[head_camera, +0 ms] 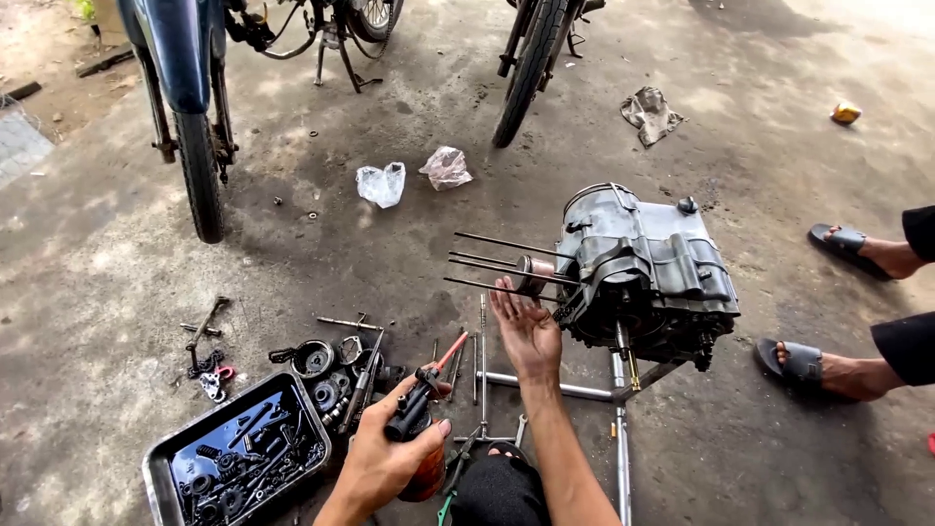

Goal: Applying sealant to an engine cylinder block and organizing parts for motorcycle engine repair.

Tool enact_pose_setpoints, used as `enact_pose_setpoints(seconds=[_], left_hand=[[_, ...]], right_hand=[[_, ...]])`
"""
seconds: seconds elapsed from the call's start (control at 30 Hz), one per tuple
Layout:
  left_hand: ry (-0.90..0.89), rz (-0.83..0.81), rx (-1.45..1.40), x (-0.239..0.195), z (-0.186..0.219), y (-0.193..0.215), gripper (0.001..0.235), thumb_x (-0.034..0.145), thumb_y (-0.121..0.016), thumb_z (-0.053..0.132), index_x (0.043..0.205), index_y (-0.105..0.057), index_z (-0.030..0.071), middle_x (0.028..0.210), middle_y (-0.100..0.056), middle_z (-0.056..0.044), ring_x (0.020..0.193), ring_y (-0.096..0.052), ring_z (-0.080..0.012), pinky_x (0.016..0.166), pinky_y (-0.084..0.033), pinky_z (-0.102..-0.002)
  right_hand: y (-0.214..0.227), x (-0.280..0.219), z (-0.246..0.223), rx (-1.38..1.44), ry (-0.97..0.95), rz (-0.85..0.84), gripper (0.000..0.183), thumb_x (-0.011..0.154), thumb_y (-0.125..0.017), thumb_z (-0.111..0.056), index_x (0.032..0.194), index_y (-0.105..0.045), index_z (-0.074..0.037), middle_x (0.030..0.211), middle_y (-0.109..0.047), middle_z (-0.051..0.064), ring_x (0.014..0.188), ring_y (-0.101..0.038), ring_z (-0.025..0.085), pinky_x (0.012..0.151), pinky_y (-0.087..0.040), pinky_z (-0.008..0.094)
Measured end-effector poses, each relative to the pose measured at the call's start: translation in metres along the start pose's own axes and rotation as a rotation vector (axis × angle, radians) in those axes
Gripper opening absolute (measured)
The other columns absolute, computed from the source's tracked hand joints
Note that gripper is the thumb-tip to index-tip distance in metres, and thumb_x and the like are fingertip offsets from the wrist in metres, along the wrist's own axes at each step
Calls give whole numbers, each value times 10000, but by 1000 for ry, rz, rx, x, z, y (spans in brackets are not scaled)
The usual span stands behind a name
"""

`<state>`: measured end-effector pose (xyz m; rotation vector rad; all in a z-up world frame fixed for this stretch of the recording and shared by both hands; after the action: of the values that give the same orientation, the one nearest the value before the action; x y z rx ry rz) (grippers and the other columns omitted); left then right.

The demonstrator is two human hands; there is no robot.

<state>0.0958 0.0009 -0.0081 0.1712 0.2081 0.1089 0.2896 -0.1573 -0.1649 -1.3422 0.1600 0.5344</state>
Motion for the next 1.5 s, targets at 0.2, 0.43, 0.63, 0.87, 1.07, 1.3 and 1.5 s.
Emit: enact_pose_setpoints(seconds=[0.2, 0.43, 0.63, 0.87, 1.07, 1.3, 1.5], left_hand=[[-16, 11, 28, 0, -5, 1, 290, 829, -787, 128, 1118, -809, 136, 689, -525, 55, 610, -422, -72, 661, -378, -205], [-58, -2, 9, -5, 4, 3, 341, 828, -762, 124, 1168, -778, 113, 826, -701, 31, 757, -632, -74, 808, -509, -216], [-42, 2, 16, -8, 2, 2, 384, 845, -776, 130, 1229, -769, 139, 726, -568, 49, 625, -479, -67, 659, -401, -201], [-12, 9, 31, -10, 0, 8, 294, 833, -770, 125, 1125, -756, 153, 749, -569, 48, 586, -430, -57, 595, -374, -192], [2, -15, 25, -13, 2, 16, 329, 848, -765, 150, 1176, -735, 160, 762, -539, 42, 576, -395, -68, 569, -348, -199], [-130, -66, 98, 1, 1, -8, 359, 806, -742, 150, 1164, -727, 172, 724, -470, 70, 599, -372, -82, 602, -356, -211], [-257, -144, 368, 37, 5, -58, 770, 812, -722, 261, 1511, -468, 61, 1337, -694, -140, 1121, -722, -241, 1031, -536, -337]], right_hand=[[-1, 3, 4, 401, -100, -24, 787, 802, -367, 189, 1573, -212, 154, 1632, -296, 362, 1542, -253, 450, 1274, -121, 543], [15, -8, 7, 130, -27, 38, 719, 821, -361, 146, 1482, -514, -92, 1668, -298, 292, 1560, -233, 451, 1251, -169, 631], [-4, -9, 3, -62, 51, -74, 965, 816, -321, 160, 1640, -77, -278, 1691, -259, 259, 1560, -253, 419, 1245, -165, 661], [-11, 1, -2, -281, 105, -90, 329, 831, -385, 51, 1075, -604, 17, 1459, -571, 266, 1485, -463, 376, 1234, -319, 628], [1, 7, -6, -436, 25, -306, 886, 902, -358, 92, 1645, 20, -208, 1706, -221, 200, 1562, -258, 408, 1234, -231, 656], [-1, -21, -16, -358, 104, -315, 971, 860, -381, 160, 1647, -16, -277, 1715, -157, 206, 1557, -256, 434, 1214, -273, 692], [-4, -34, -8, -343, 18, -211, 762, 872, -385, 74, 1610, -234, -44, 1620, -397, 261, 1497, -383, 422, 1201, -310, 649]])
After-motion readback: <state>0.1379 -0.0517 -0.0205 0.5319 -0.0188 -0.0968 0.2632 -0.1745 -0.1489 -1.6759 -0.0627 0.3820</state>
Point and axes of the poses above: each hand's wrist, its own x-axis towards the middle knuckle, its own y-axis out of the back of the hand, z = x × y, the point moved 9 cm from there along x, towards the middle knuckle
